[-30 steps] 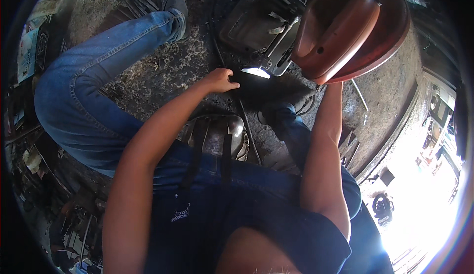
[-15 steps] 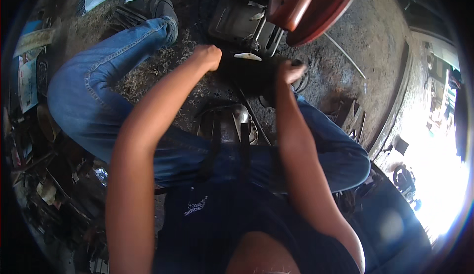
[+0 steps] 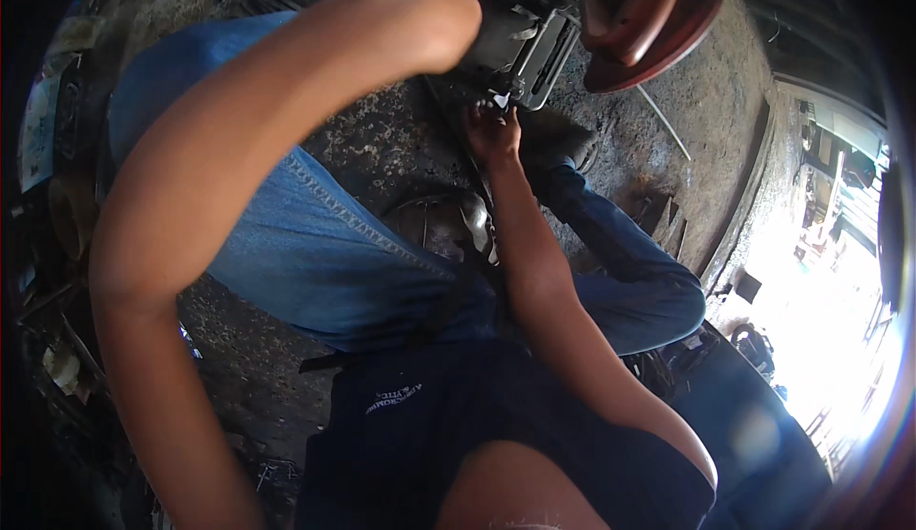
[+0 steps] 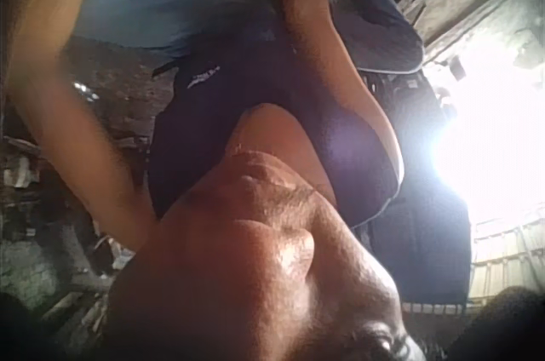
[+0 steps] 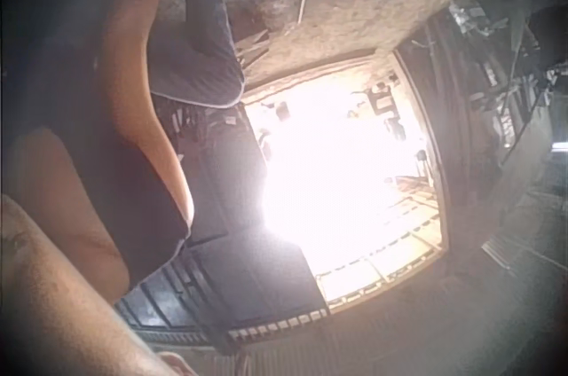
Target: Cutting metal rods using a chop saw.
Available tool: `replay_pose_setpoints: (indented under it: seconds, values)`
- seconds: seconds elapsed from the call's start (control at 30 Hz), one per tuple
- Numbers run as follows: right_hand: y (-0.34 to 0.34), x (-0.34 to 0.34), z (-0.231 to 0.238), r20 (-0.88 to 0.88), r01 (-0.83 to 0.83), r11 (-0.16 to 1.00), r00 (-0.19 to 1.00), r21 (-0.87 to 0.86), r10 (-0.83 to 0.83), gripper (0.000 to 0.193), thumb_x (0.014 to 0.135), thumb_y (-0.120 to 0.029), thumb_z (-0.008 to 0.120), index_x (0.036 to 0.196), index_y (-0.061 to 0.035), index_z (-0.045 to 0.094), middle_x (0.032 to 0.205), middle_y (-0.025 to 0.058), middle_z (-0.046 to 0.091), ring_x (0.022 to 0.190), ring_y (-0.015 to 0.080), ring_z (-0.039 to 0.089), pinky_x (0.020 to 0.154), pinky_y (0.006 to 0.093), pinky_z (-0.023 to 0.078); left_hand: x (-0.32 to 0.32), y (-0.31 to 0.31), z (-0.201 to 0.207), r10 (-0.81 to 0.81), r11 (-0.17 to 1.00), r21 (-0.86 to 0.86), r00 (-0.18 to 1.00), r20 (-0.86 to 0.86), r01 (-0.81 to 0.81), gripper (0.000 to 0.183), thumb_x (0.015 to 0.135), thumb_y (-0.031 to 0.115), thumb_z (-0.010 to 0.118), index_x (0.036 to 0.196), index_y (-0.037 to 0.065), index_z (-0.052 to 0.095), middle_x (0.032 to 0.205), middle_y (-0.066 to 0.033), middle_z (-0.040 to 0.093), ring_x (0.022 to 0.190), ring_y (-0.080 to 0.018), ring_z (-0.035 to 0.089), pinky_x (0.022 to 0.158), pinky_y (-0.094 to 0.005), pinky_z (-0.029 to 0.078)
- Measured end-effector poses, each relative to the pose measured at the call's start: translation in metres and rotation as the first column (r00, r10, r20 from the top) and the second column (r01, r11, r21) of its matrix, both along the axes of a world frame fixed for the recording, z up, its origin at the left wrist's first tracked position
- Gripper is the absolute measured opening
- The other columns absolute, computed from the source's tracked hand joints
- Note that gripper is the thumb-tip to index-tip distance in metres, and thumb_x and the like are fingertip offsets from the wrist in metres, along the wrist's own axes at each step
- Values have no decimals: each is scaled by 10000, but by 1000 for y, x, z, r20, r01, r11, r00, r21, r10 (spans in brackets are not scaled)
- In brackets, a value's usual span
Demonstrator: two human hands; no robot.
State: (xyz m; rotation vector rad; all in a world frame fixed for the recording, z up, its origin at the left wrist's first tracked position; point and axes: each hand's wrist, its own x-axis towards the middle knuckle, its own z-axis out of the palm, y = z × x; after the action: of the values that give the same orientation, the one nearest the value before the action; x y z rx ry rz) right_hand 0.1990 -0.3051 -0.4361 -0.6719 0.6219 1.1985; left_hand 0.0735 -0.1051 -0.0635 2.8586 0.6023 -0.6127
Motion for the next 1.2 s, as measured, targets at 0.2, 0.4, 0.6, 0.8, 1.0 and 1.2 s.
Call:
replay_pose_setpoints:
  seconds: [0.2,0.4,0.6,0.8,1.0,1.2]
  values:
    - [-18,-28,-37,657,539,644,-206,-543,725,789,674,-284,920,1289,6,521,1133,218,644,1043,402,648,947,456,532,-15,-64,-12,-281,956,-103,959,-31,276,147,789,173,706,872,80,782,845,-103,758,858,-240,754,723,-353,585]
    - [5,-17,10,485,-257,920,789,-295,376,471,962,-386,674,1268,-31,630,1255,193,657,1136,362,650,1006,523,513,-12,-64,0,-368,925,-187,903,-222,331,288,868,223,682,1093,58,756,1021,-77,742,958,-241,706,800,-464,541]
    - [12,-11,26,223,32,981,975,-192,11,496,1073,-448,435,1330,-45,570,1279,187,650,1179,361,637,1068,524,487,-2,-65,14,-365,931,-71,897,-250,359,263,780,195,750,1011,72,772,957,-61,740,962,-203,722,802,-346,551]
    - [-2,3,8,329,-148,989,935,29,130,364,1055,-294,451,1289,-50,588,1257,148,658,1165,312,631,1037,484,501,8,-66,0,-406,914,-96,889,-213,395,314,763,196,783,1053,77,764,1029,-59,728,1029,-181,702,827,-316,536]
    - [-13,-1,-29,117,108,993,988,-41,-103,278,1064,-249,425,1179,-85,618,1141,76,685,1080,254,651,1017,425,509,12,-75,-6,-333,936,-1,886,-323,351,350,770,210,788,1090,72,753,1044,-59,728,1032,-183,699,834,-324,531]
    - [-14,-5,0,40,15,1000,999,11,-15,274,1055,-221,423,1182,-86,623,1118,81,685,1068,251,652,1013,422,506,9,-73,-6,-386,922,-128,888,-248,365,369,774,209,790,1106,55,742,1063,-71,724,1060,-196,691,865,-340,520]
